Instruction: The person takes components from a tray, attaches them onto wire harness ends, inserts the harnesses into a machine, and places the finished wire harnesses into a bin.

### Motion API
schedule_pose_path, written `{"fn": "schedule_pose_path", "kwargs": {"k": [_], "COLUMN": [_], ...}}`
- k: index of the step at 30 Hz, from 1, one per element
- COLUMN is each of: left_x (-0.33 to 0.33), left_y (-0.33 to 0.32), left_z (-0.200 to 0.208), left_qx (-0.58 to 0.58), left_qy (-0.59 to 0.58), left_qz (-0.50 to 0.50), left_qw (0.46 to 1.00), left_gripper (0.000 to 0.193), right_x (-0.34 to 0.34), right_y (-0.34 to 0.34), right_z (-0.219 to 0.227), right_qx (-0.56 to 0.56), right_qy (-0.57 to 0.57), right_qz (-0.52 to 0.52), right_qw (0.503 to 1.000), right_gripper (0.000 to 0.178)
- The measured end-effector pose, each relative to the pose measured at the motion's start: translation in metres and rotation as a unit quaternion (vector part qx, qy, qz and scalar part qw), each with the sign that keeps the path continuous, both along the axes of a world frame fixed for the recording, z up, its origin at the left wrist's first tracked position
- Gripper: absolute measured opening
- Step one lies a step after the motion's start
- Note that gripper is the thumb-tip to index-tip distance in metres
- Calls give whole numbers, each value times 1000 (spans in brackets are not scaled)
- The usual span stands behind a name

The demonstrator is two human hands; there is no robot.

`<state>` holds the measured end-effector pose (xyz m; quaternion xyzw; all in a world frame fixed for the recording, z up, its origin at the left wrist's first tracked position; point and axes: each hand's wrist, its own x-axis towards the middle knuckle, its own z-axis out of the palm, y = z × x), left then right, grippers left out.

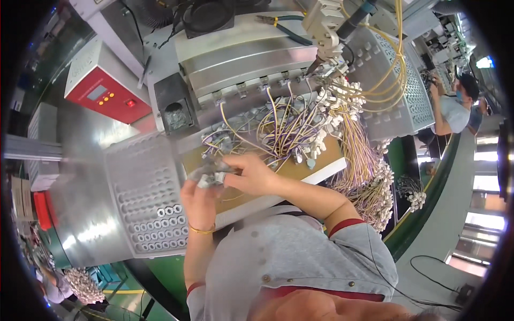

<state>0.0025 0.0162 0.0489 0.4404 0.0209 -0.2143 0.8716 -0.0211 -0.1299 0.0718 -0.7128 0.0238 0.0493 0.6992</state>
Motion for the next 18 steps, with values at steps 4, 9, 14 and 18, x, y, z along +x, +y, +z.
{"fn": "schedule_pose_path", "kwargs": {"k": [4, 9, 14, 18], "left_x": [2, -4, -4, -14], "left_y": [2, -13, 25, 45], "left_z": [4, 6, -26, -51], "left_qx": [-29, -85, 386, 528], "left_qy": [-14, -19, -430, -578], "left_qz": [-71, -93, -200, -172], "left_qw": [997, 992, 791, 598], "left_gripper": [24, 34, 29, 34], "right_x": [2, 9, 38, 48], "right_y": [-9, -25, -57, -60], "right_z": [-13, -10, -20, -29], "right_qx": [-65, 5, 130, 133], "right_qy": [-48, -19, -30, -47], "right_qz": [39, -130, -374, -393], "right_qw": [996, 991, 918, 909], "right_gripper": [14, 15, 6, 7]}}
